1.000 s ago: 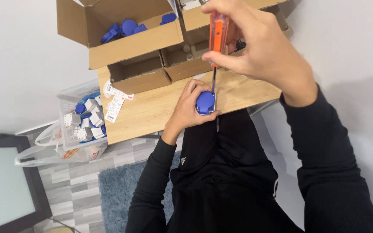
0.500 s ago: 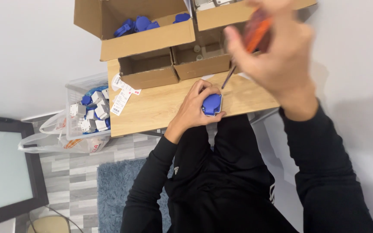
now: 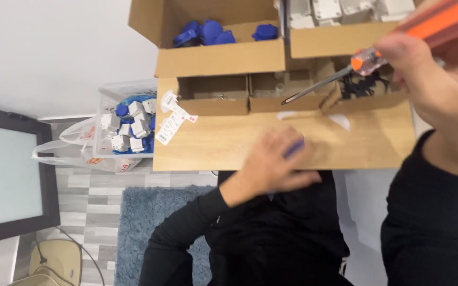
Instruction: The person assembles a blue electrical socket by inserting a black internal component, attaching a white plastic ring, and securing the assembly with screws using an orange screwdriver. The person handles multiple small parts from cardboard boxes on a wooden table.
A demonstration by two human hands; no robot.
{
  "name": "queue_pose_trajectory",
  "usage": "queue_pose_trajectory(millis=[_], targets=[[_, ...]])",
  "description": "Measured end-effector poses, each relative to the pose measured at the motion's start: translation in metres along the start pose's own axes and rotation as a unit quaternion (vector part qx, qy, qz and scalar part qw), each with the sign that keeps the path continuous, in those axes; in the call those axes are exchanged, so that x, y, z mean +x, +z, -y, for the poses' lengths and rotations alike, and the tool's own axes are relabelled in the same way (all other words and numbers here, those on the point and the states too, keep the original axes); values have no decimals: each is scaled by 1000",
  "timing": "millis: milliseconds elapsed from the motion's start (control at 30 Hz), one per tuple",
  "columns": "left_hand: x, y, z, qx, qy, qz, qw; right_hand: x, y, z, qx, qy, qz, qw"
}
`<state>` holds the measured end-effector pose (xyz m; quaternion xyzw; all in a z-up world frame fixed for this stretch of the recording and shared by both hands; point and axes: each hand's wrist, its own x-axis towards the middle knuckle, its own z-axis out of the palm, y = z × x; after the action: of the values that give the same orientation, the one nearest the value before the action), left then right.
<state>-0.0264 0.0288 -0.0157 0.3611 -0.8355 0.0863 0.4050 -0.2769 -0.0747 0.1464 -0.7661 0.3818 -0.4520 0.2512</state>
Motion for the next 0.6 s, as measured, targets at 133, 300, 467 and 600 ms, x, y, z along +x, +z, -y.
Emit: queue_pose_trajectory(millis=[133,300,467,600], targets=[[24,-12,-50,-303,67,63,949,31,15,35,14,68,54,996],[-13,45,-86,-350,237,239,874,59,39,60,66,-134,117,982],[-116,157,-120,-394,349,475,705,90,72,68,-47,-97,189,976],[-233,260,-171,-318,360,707,518,93,97,39,-63,-133,273,951]])
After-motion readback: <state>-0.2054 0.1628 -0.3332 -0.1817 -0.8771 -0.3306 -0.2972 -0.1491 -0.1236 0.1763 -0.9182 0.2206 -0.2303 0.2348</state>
